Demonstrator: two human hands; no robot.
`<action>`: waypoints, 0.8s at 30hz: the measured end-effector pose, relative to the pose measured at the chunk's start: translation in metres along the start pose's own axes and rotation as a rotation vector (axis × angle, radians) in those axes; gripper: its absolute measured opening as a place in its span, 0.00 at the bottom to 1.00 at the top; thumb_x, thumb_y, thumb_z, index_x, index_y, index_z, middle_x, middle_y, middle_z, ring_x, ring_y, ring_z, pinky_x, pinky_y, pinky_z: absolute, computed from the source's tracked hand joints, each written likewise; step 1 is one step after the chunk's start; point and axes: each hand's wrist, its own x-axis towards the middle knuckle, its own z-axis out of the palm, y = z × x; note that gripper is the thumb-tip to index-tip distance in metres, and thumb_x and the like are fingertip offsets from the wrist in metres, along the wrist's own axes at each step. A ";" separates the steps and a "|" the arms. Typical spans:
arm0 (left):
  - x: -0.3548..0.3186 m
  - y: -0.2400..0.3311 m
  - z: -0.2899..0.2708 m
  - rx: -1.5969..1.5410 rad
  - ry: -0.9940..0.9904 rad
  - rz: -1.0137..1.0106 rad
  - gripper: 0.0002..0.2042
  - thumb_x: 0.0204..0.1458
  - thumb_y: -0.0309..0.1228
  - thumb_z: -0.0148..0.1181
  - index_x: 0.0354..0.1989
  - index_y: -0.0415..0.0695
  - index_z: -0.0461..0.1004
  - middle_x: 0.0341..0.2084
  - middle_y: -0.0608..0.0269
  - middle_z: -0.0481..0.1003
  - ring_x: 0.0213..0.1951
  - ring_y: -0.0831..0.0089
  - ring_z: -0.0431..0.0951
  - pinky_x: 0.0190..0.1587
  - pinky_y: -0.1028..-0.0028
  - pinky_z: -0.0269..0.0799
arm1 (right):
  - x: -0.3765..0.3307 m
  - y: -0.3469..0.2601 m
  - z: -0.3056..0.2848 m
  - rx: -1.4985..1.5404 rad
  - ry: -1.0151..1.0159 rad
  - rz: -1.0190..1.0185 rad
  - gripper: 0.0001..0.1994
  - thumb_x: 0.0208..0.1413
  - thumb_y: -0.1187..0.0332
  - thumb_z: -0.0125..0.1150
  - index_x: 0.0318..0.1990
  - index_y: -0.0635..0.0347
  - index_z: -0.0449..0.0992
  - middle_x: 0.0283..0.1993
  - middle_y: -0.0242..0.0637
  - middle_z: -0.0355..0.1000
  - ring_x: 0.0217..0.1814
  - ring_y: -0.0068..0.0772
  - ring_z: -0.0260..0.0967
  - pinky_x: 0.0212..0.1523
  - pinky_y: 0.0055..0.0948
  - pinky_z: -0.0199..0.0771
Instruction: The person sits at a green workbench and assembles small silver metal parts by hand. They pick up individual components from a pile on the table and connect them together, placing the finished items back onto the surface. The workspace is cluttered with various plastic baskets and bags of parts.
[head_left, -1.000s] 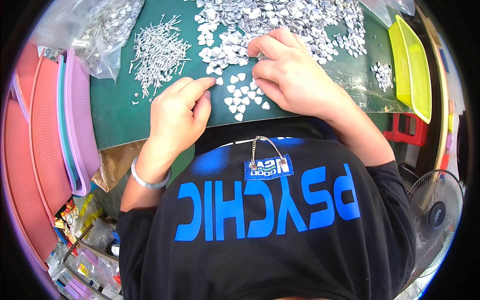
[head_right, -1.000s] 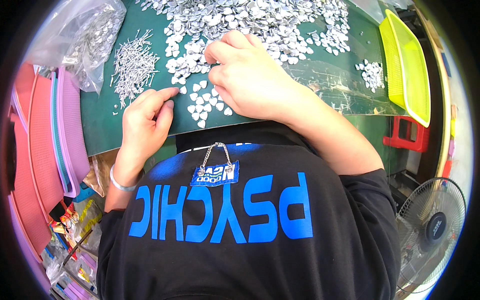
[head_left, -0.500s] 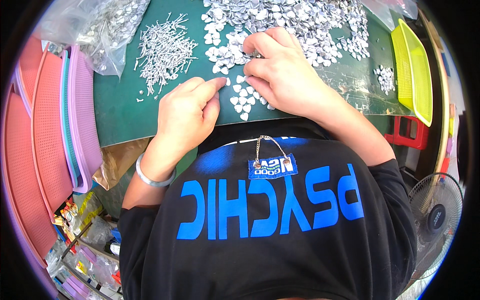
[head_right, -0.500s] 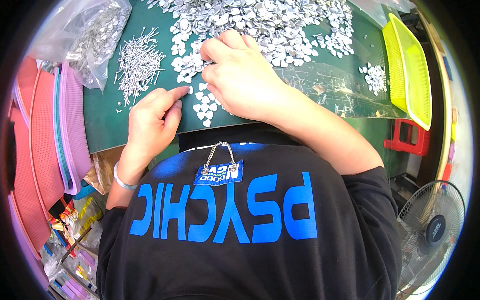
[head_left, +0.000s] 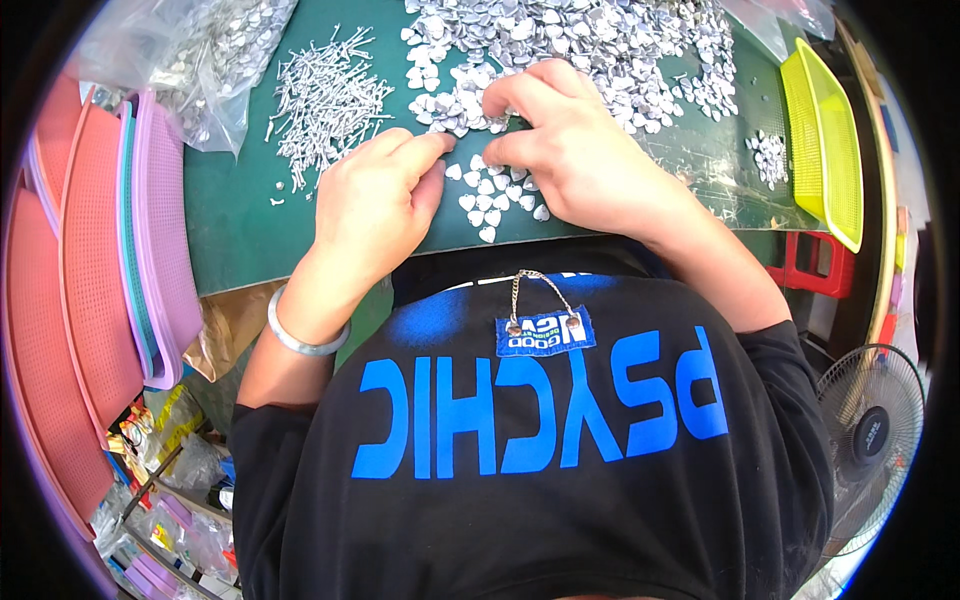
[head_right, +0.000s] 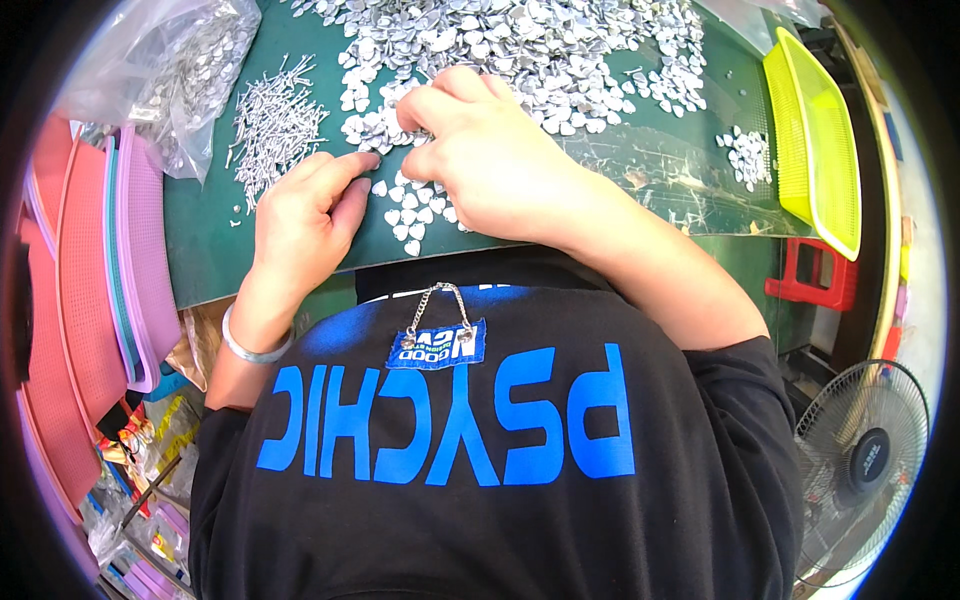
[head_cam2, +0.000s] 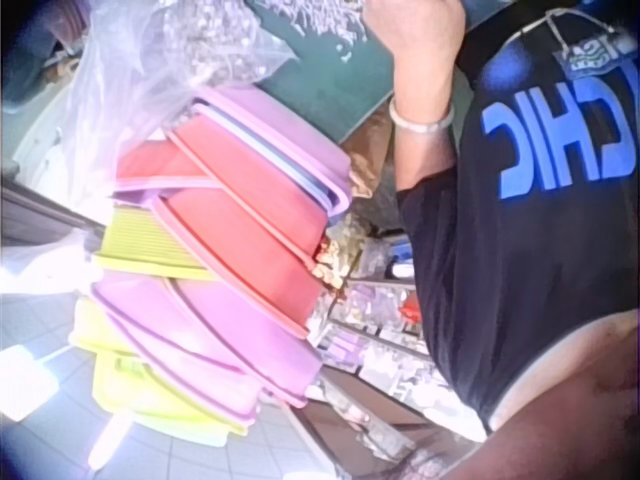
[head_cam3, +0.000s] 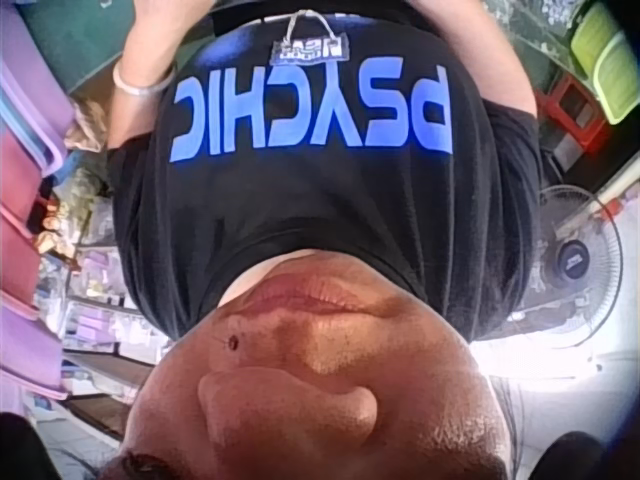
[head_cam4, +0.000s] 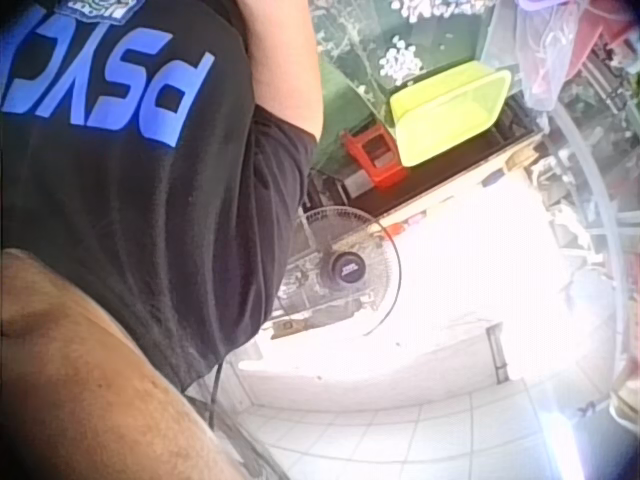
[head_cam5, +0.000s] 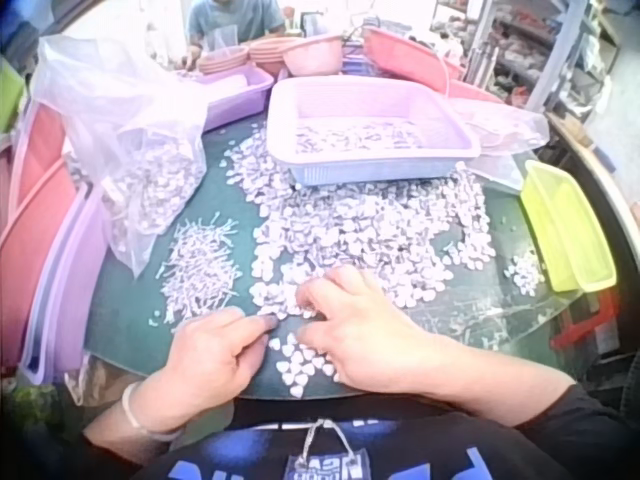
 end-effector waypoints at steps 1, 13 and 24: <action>0.000 -0.001 0.001 -0.033 -0.001 -0.014 0.08 0.48 0.24 0.62 0.37 0.47 0.79 0.24 0.62 0.74 0.26 0.64 0.77 0.29 0.68 0.72 | -0.001 0.001 0.000 0.036 0.025 0.009 0.10 0.40 0.77 0.60 0.32 0.56 0.82 0.45 0.37 0.70 0.52 0.43 0.64 0.52 0.41 0.65; -0.002 -0.002 0.000 -0.149 -0.019 -0.130 0.03 0.53 0.27 0.60 0.34 0.45 0.79 0.28 0.59 0.78 0.31 0.58 0.79 0.33 0.64 0.74 | 0.006 0.007 0.007 -0.079 0.079 0.031 0.05 0.47 0.73 0.63 0.33 0.55 0.80 0.41 0.34 0.69 0.46 0.40 0.64 0.49 0.38 0.65; -0.005 0.002 0.001 -0.113 0.041 -0.152 0.06 0.51 0.26 0.61 0.37 0.45 0.80 0.27 0.60 0.77 0.29 0.60 0.79 0.32 0.66 0.74 | 0.002 0.008 0.003 -0.054 0.073 0.032 0.05 0.46 0.72 0.62 0.31 0.55 0.81 0.41 0.33 0.70 0.48 0.40 0.65 0.49 0.37 0.64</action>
